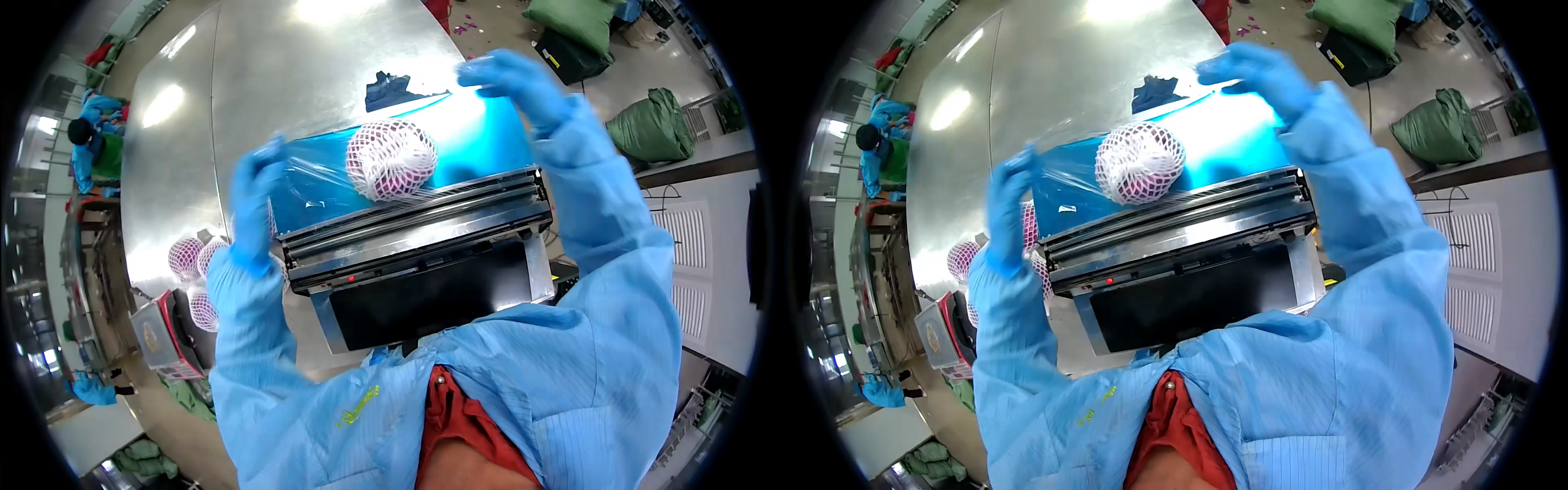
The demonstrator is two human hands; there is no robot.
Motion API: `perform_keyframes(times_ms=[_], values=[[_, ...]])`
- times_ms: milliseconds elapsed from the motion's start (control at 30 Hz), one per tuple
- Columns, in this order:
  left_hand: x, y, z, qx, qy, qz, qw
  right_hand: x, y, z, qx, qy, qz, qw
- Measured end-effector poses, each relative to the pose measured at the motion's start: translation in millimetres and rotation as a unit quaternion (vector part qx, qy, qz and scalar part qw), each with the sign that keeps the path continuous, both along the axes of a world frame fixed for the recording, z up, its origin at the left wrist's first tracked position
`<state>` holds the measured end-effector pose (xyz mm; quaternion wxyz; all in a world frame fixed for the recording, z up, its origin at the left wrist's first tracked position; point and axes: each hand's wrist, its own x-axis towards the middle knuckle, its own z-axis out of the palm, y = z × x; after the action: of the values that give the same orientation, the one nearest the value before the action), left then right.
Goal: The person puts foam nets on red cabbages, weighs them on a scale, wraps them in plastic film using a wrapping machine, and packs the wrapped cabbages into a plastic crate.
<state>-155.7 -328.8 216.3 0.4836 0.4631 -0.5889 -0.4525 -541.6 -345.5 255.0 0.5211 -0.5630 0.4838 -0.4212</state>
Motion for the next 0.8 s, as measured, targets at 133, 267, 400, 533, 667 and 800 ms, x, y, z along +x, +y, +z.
perform_keyframes(times_ms=[133,267,400,533,667,800], values=[[-37.6,-25.3,-55.2,-0.014,-0.299,-0.206,0.932,44.6,-3.0,-56.5,0.086,0.086,0.232,0.965],[-64.8,-8.9,-68.7,0.1,-0.026,-0.155,0.983,69.5,13.0,-99.6,0.023,0.136,0.092,0.986],[-59.1,29.8,-29.5,0.309,0.04,-0.132,0.941,72.2,40.5,-52.9,0.127,-0.007,0.029,0.991],[-56.1,119.0,-14.5,0.467,0.143,-0.174,0.855,77.6,124.5,-27.6,0.357,-0.124,0.13,0.917],[-49.2,191.3,-57.3,0.618,0.159,-0.181,0.748,75.7,200.1,-78.8,0.433,0.023,0.133,0.891],[-44.5,198.7,-80.6,0.647,0.183,-0.158,0.723,75.0,209.5,-81.7,0.487,-0.038,0.077,0.869]])
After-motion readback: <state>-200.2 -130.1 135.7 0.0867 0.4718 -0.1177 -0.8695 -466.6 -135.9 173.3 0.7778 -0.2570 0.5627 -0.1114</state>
